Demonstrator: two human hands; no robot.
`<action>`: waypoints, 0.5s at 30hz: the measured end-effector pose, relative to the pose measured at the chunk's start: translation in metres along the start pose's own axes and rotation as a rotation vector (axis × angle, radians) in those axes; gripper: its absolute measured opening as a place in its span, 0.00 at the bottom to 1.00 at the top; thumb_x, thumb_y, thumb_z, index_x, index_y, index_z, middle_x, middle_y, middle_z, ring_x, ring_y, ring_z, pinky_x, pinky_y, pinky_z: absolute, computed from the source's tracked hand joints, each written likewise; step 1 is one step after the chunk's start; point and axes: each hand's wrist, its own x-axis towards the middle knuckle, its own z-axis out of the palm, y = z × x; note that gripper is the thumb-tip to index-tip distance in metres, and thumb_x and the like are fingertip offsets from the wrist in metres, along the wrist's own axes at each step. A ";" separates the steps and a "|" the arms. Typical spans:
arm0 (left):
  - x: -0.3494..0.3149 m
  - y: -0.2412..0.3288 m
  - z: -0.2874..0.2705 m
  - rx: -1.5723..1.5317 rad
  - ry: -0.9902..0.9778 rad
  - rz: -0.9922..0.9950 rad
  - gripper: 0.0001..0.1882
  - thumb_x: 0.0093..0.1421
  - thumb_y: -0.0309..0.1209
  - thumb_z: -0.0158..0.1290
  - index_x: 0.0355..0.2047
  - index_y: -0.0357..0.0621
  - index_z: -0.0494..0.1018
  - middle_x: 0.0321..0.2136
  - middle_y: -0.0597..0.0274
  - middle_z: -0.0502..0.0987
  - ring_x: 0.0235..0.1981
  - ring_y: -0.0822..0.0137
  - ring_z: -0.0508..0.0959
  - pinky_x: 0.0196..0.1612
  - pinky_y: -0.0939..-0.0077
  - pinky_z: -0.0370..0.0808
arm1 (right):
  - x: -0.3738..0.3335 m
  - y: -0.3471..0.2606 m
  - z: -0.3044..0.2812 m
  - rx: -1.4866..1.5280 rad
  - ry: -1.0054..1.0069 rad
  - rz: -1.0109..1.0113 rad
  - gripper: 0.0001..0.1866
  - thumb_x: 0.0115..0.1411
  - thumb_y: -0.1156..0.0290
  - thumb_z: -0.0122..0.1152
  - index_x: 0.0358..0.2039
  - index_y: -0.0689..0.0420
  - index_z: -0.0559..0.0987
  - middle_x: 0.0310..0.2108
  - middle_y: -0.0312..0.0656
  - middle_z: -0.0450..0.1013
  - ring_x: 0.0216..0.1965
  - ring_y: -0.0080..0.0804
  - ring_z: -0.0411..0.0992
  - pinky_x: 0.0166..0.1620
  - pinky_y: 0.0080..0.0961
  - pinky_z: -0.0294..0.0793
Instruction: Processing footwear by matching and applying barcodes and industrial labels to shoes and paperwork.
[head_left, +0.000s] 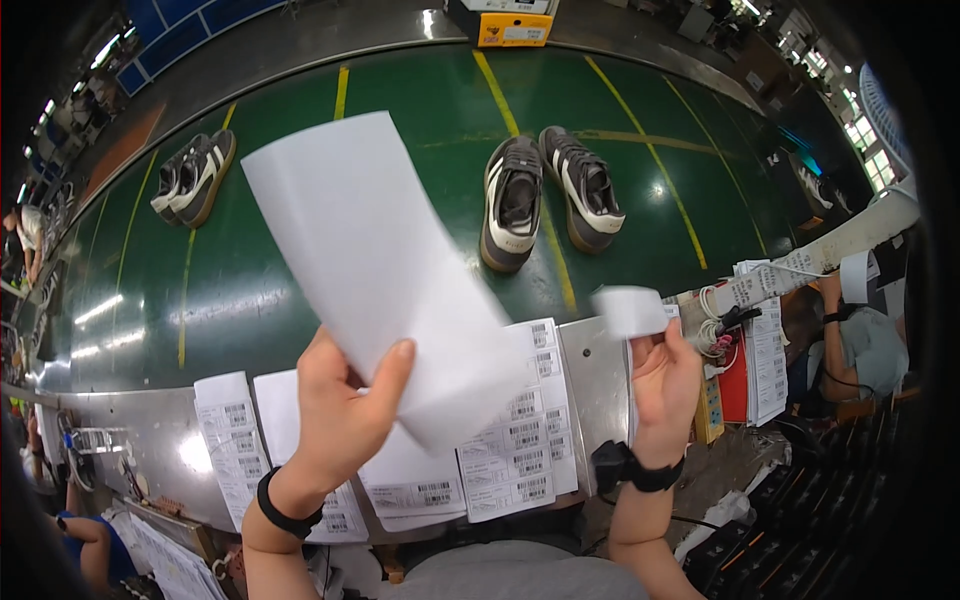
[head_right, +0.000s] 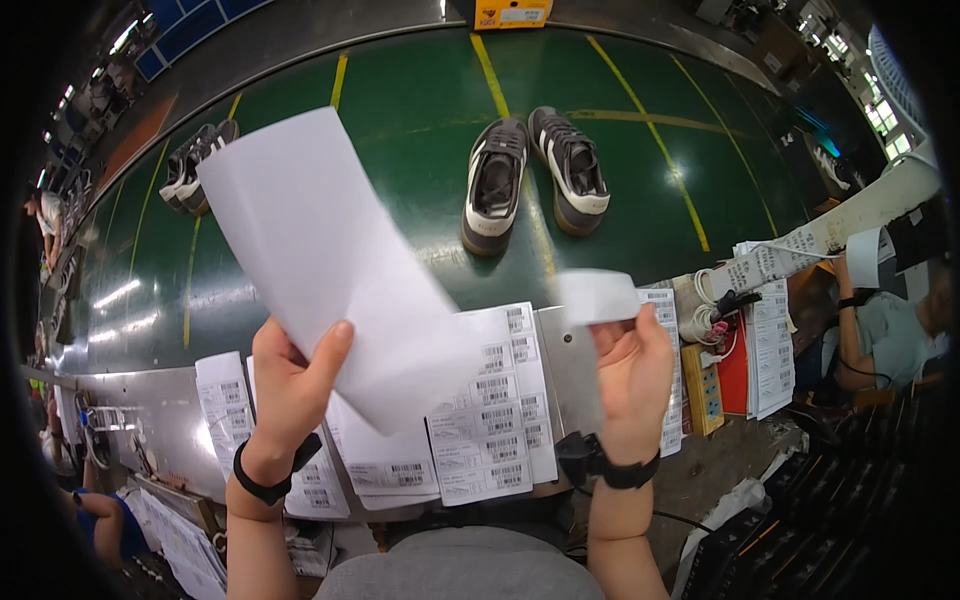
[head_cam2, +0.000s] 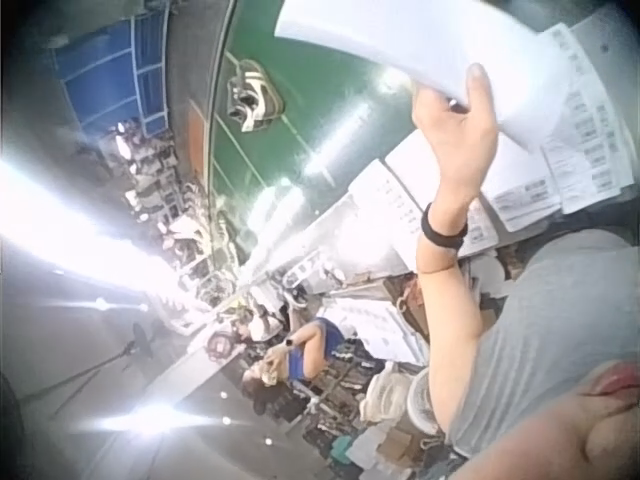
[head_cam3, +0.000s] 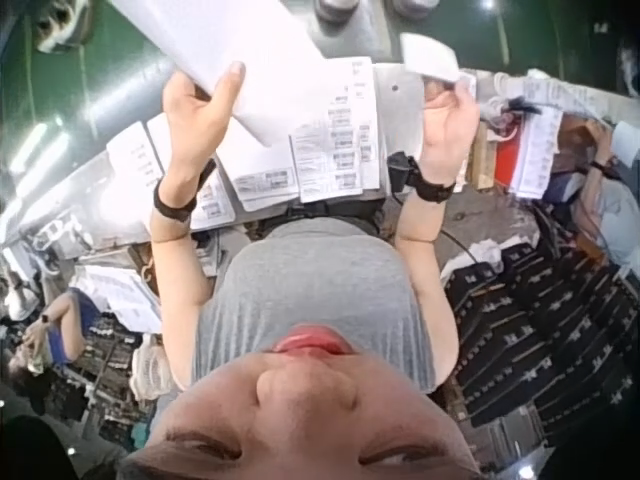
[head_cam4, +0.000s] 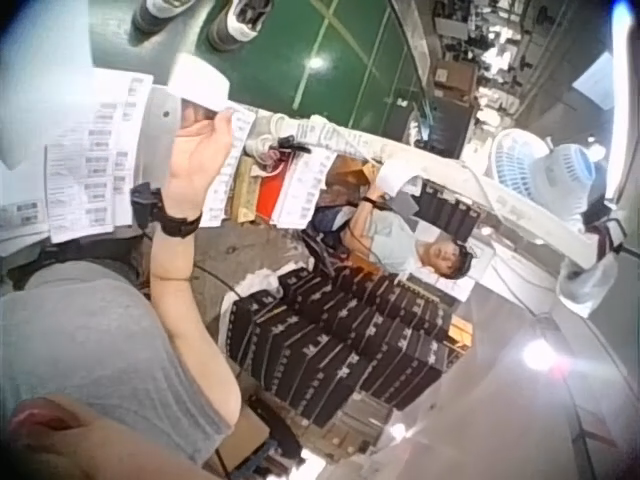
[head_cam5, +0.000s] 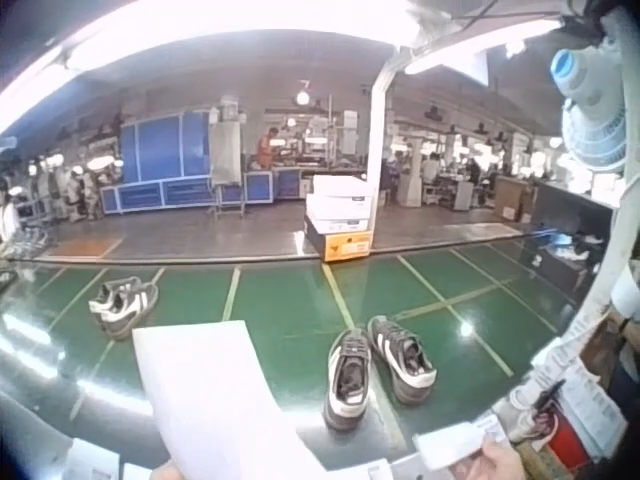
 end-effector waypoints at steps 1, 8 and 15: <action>0.003 -0.008 -0.006 -0.080 0.022 -0.078 0.13 0.59 0.24 0.56 0.44 0.32 0.71 0.34 0.58 0.79 0.33 0.73 0.79 0.38 0.80 0.75 | 0.028 -0.013 -0.021 -0.047 0.085 -0.082 0.19 0.72 0.66 0.40 0.54 0.71 0.62 0.50 0.57 0.70 0.54 0.49 0.71 0.57 0.42 0.75; 0.004 -0.046 -0.068 -0.612 -0.049 -0.283 0.25 0.57 0.22 0.59 0.52 0.35 0.63 0.44 0.51 0.77 0.44 0.65 0.80 0.51 0.72 0.76 | 0.203 0.000 0.027 -0.986 0.221 -0.985 0.17 0.72 0.63 0.42 0.43 0.66 0.69 0.35 0.57 0.76 0.36 0.48 0.79 0.39 0.37 0.80; -0.012 -0.039 -0.071 -1.196 -0.400 -0.549 0.51 0.58 0.65 0.47 0.65 0.32 0.53 0.37 0.58 0.68 0.27 0.68 0.68 0.25 0.76 0.67 | 0.208 0.021 0.026 -1.985 -0.376 -1.004 0.24 0.65 0.60 0.53 0.51 0.69 0.72 0.49 0.64 0.72 0.52 0.59 0.71 0.55 0.44 0.70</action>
